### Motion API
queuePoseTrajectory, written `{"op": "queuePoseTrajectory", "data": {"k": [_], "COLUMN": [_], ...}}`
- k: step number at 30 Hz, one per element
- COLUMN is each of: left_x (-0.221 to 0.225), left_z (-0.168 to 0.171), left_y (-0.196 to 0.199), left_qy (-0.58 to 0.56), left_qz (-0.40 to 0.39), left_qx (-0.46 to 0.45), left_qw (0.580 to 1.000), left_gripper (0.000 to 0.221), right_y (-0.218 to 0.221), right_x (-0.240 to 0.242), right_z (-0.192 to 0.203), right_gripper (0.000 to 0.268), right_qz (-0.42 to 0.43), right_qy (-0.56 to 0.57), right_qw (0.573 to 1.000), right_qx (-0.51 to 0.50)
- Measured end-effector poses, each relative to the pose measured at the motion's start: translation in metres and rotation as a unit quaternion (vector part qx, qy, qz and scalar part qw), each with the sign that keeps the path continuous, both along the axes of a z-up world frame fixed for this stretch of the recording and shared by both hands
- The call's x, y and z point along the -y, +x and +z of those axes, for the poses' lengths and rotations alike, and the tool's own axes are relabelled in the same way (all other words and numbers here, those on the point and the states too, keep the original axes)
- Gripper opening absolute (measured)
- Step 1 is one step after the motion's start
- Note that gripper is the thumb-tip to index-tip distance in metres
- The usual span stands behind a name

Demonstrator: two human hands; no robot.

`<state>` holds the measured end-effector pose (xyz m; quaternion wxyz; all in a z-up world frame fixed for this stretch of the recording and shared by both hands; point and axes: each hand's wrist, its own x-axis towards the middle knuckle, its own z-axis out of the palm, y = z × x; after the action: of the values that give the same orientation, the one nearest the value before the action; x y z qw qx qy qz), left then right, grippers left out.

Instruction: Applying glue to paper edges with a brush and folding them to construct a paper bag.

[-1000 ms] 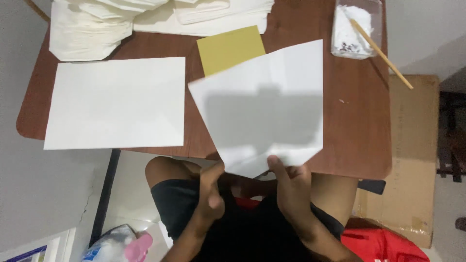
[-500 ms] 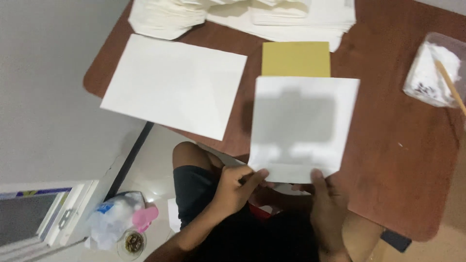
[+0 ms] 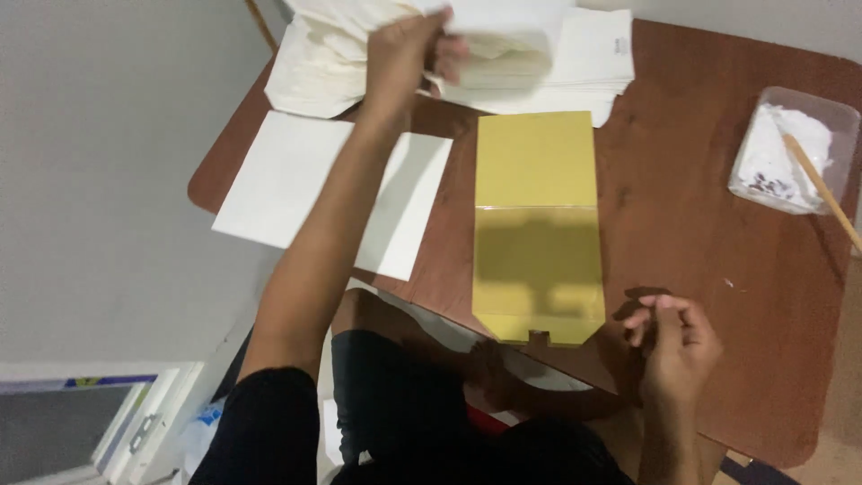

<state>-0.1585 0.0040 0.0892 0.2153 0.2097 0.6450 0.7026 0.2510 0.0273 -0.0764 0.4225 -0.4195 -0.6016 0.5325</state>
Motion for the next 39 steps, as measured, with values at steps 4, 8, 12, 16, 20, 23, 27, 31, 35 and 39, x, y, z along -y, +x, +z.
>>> {"op": "queuePoseTrajectory", "data": {"k": [4, 8, 12, 16, 20, 23, 27, 31, 35, 39], "left_x": [-0.028, -0.053, -0.066, -0.092, -0.067, 0.007, 0.129, 0.212, 0.252, 0.265], "left_z": [0.037, 0.048, 0.045, 0.0, -0.037, -0.018, -0.047, -0.09, -0.109, -0.123], "left_y": [-0.001, -0.005, -0.006, -0.055, -0.075, -0.016, 0.022, 0.042, 0.062, 0.052], "left_qy": [-0.069, -0.177, -0.246, -0.331, -0.427, -0.414, -0.34, -0.306, -0.391, -0.314], "left_qz": [0.022, 0.02, 0.0, -0.024, 0.036, -0.043, -0.254, -0.268, -0.299, -0.238], "left_qx": [-0.019, -0.039, -0.042, -0.117, -0.472, -0.494, -0.56, -0.575, -0.468, -0.525], "left_qw": [0.997, 0.983, 0.968, 0.936, 0.77, 0.763, 0.712, 0.71, 0.734, 0.755], "left_gripper": [0.036, 0.026, 0.026, 0.047, 0.074, 0.055, 0.058, 0.092, 0.084, 0.06], "right_y": [-0.005, -0.008, -0.009, -0.009, -0.009, -0.009, 0.001, -0.005, -0.013, -0.013], "right_x": [0.007, 0.011, 0.013, 0.012, 0.015, 0.018, 0.015, 0.02, 0.038, 0.051], "right_z": [0.025, 0.043, 0.048, 0.047, 0.052, 0.057, 0.036, 0.044, 0.052, 0.045], "right_gripper": [0.025, 0.028, 0.031, 0.031, 0.033, 0.028, 0.024, 0.017, 0.044, 0.046], "right_qz": [0.004, -0.003, -0.009, -0.01, -0.005, -0.002, 0.086, 0.174, 0.249, 0.236], "right_qy": [-0.005, -0.057, -0.078, -0.077, -0.07, -0.09, 0.092, 0.311, 0.371, 0.449], "right_qw": [0.999, 0.997, 0.994, 0.995, 0.995, 0.992, 0.98, 0.922, 0.848, 0.789], "right_qx": [0.044, 0.059, 0.072, 0.06, 0.068, 0.094, 0.151, 0.151, 0.286, 0.346]}}
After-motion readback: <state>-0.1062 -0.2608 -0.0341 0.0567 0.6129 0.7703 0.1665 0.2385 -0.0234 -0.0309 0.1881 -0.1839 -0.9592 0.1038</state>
